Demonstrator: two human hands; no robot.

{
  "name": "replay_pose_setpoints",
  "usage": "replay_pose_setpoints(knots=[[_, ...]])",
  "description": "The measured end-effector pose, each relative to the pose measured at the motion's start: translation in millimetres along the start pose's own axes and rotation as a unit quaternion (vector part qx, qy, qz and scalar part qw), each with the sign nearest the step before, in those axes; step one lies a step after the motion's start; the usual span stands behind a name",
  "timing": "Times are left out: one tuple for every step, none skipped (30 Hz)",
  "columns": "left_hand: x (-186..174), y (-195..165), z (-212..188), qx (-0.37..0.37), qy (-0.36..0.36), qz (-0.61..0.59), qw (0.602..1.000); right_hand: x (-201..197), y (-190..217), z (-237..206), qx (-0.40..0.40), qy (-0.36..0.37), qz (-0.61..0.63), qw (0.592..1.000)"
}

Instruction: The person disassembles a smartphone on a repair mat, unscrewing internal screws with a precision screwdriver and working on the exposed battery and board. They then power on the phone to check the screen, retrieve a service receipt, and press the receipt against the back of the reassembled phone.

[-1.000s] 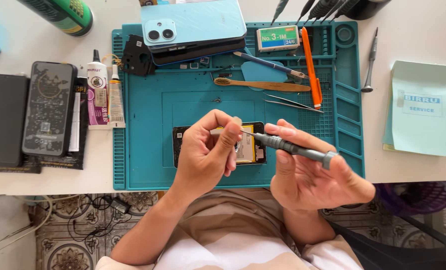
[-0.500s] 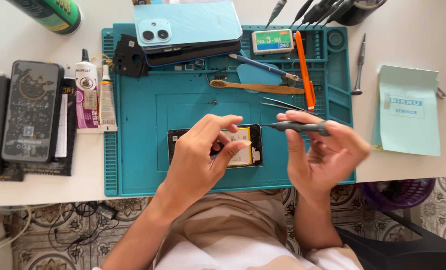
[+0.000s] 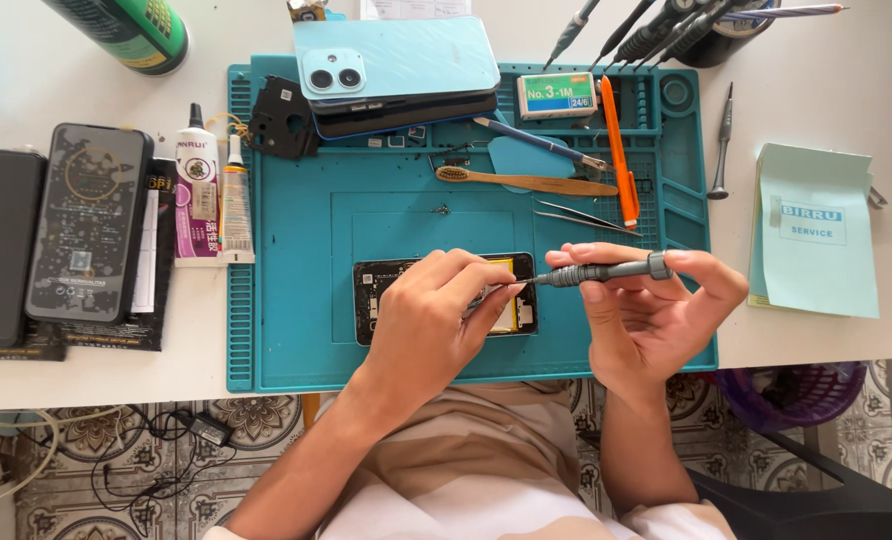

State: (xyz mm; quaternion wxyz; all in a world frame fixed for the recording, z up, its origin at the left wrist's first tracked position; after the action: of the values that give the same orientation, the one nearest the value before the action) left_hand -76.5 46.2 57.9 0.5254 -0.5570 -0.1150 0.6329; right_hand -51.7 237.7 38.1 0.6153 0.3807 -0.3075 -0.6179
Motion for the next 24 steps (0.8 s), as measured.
replay_pose_setpoints(knots=[[-0.5, 0.6, -0.4, 0.001, -0.002, -0.004, 1.000, 0.2, 0.0, 0.8, -0.004, 0.002, -0.002, 1.000], [-0.6, 1.4, -1.3, -0.003, 0.000, -0.010, 1.000, 0.4, 0.1, 1.0, -0.005, 0.003, -0.003, 1.000], [-0.7, 2.0, -2.1, -0.006, 0.003, -0.016, 1.000, 0.7, 0.2, 1.0, -0.006, 0.004, -0.004, 1.000], [-0.9, 2.5, -2.2, -0.010, 0.004, -0.021, 1.000, 0.7, 0.2, 1.2, -0.006, 0.005, -0.005, 1.000], [-1.2, 2.1, -2.1, -0.009, 0.002, -0.024, 1.000, 0.7, 0.1, 1.6, -0.008, 0.005, -0.006, 1.000], [-1.5, 1.8, -1.7, -0.007, 0.000, -0.026, 1.000, 0.7, 0.3, 1.7, -0.009, 0.005, -0.006, 1.000], [-1.8, 1.5, -0.9, -0.005, -0.001, -0.029, 1.000, 0.8, 0.4, 1.9, -0.012, 0.005, -0.006, 1.000], [-2.2, 0.1, -0.7, 0.005, -0.003, -0.029, 1.000, 0.9, 0.5, 2.1, -0.014, 0.006, -0.006, 1.000], [-2.6, -1.2, -0.2, 0.015, -0.004, -0.028, 0.999, 0.9, 0.5, 2.2, -0.016, 0.006, -0.005, 1.000], [-2.9, -2.5, -0.1, 0.025, -0.005, -0.029, 0.999, 1.0, 0.2, 2.4, -0.017, 0.007, -0.003, 1.000], [-2.3, -1.6, -0.3, 0.013, -0.002, -0.032, 0.999, 1.3, 0.2, 2.0, -0.016, 0.009, -0.001, 1.000], [-1.7, -0.2, -0.1, 0.002, 0.000, -0.035, 0.999, 1.3, 0.6, 2.0, -0.023, 0.009, 0.000, 1.000], [-1.0, 1.2, 0.4, -0.008, 0.002, -0.038, 0.999, 1.4, 0.9, 2.0, -0.030, 0.009, 0.001, 1.000], [-1.1, 1.2, 0.4, -0.006, -0.002, -0.035, 0.999, 1.3, 1.3, 2.0, -0.038, 0.009, 0.002, 0.999], [-1.3, 1.1, 0.2, -0.005, -0.005, -0.032, 0.999, 0.9, 1.2, 1.9, -0.039, 0.007, -0.001, 0.999], [-1.5, 1.3, 0.0, -0.004, -0.008, -0.028, 1.000, 0.7, 1.0, 1.6, -0.039, 0.006, -0.004, 0.999], [-1.1, 2.2, 0.4, -0.007, -0.006, -0.027, 1.000, 0.4, 0.5, 1.7, -0.039, 0.006, -0.006, 0.999], [-0.9, 2.7, -0.1, -0.011, -0.005, -0.026, 1.000, 0.4, 0.3, 1.6, -0.041, 0.008, -0.005, 0.999], [-0.6, 3.3, -0.6, -0.015, -0.003, -0.026, 1.000, 0.2, 0.2, 1.5, -0.042, 0.010, -0.004, 0.999], [-0.7, 3.4, -1.0, -0.014, -0.004, -0.025, 1.000, 0.2, 0.0, 1.4, -0.044, 0.012, -0.004, 0.999], [-0.5, 3.4, -1.3, -0.014, -0.005, -0.025, 1.000, 0.0, -0.3, 1.1, -0.044, 0.012, -0.004, 0.999], [-0.6, 3.7, -1.2, -0.013, -0.006, -0.025, 1.000, -0.1, -0.6, 0.8, -0.045, 0.012, -0.004, 0.999], [-0.6, 3.7, -1.0, -0.009, -0.007, -0.023, 1.000, -0.2, -0.8, 0.6, -0.046, 0.012, -0.005, 0.999], [-0.6, 3.5, -1.3, -0.007, -0.007, -0.022, 1.000, -0.2, -0.9, 0.2, -0.047, 0.011, -0.002, 0.999]])
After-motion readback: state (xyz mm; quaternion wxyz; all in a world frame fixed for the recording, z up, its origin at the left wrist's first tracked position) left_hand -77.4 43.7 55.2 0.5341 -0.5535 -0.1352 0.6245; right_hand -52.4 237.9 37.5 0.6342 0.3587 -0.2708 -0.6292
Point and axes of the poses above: each hand's wrist, its own z-axis towards the middle knuckle, its own x-axis out of the palm, y = z × x, the point moved 6 cm from there along z, towards the middle knuckle, and after that the axes turned 12 degrees about y, right-handed, at the moved point
